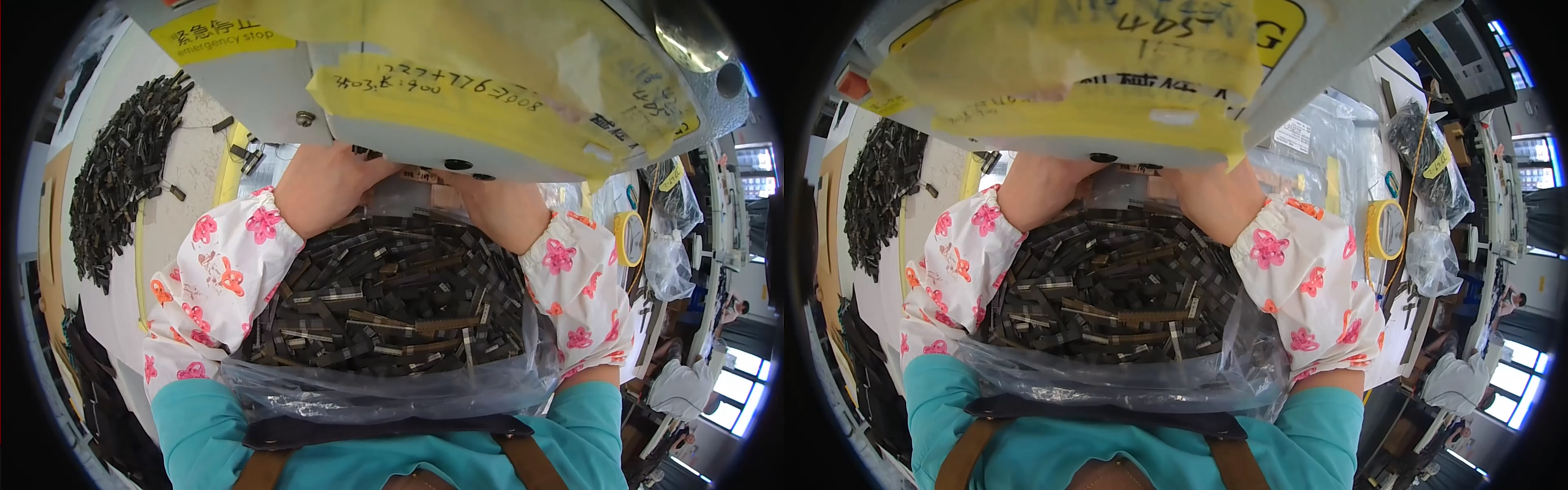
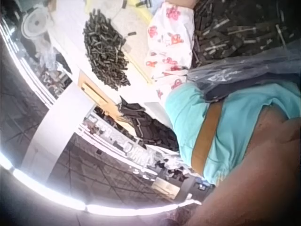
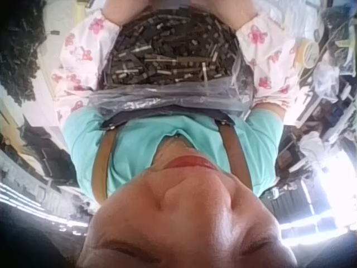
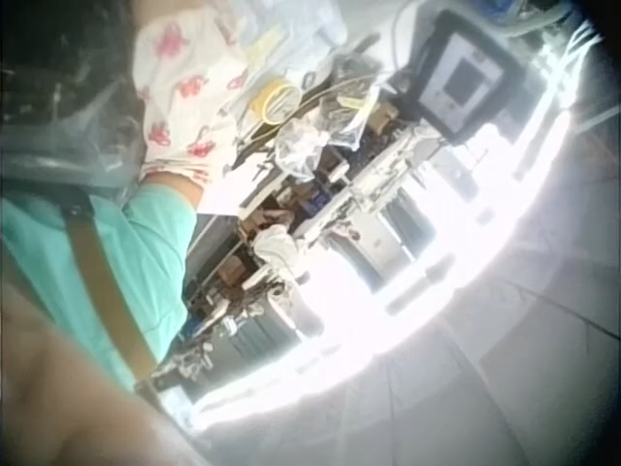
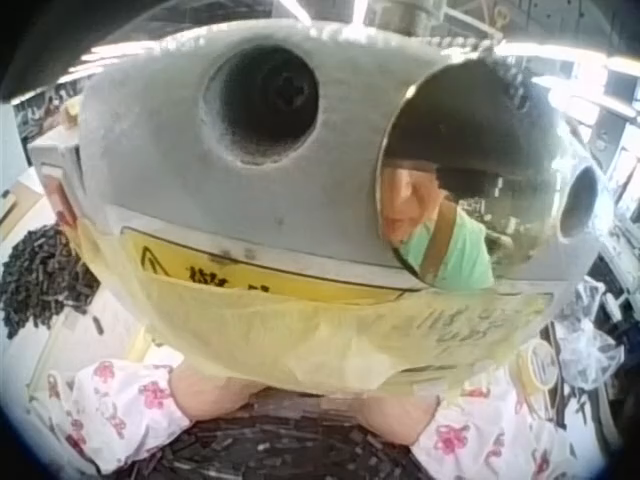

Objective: Picking small leather strips from a bin and feeding them individually into an industrial machine for processing.

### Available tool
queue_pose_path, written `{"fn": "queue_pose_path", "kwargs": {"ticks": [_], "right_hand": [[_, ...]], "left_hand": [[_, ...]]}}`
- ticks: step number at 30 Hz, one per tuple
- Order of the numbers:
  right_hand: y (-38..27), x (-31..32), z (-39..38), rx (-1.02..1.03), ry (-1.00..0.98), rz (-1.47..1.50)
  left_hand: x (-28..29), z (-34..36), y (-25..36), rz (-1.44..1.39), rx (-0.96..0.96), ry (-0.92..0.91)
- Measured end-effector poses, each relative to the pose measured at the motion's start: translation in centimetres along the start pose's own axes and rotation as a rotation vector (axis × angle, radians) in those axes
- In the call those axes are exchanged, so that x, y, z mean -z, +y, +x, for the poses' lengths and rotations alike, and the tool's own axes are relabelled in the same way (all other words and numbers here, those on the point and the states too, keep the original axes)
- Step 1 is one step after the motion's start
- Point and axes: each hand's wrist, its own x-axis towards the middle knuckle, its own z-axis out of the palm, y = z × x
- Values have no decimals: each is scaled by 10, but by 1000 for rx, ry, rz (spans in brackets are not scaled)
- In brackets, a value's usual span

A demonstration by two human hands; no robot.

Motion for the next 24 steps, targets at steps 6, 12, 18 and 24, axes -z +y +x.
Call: {"fn": "queue_pose_path", "kwargs": {"ticks": [6, 12, 18, 24], "right_hand": [[-2, -1, 2, -110, 25, 78], [3, 1, 2, 25, 79, 68], [4, 2, 4, -33, -1, 55], [4, 1, -3, -10, -15, 65]], "left_hand": [[-1, -1, -1, -78, 74, -103], [-6, -2, -2, -20, 20, 16], [-7, -1, -4, -70, 103, -72], [-6, -2, -2, -45, 47, -20]]}}
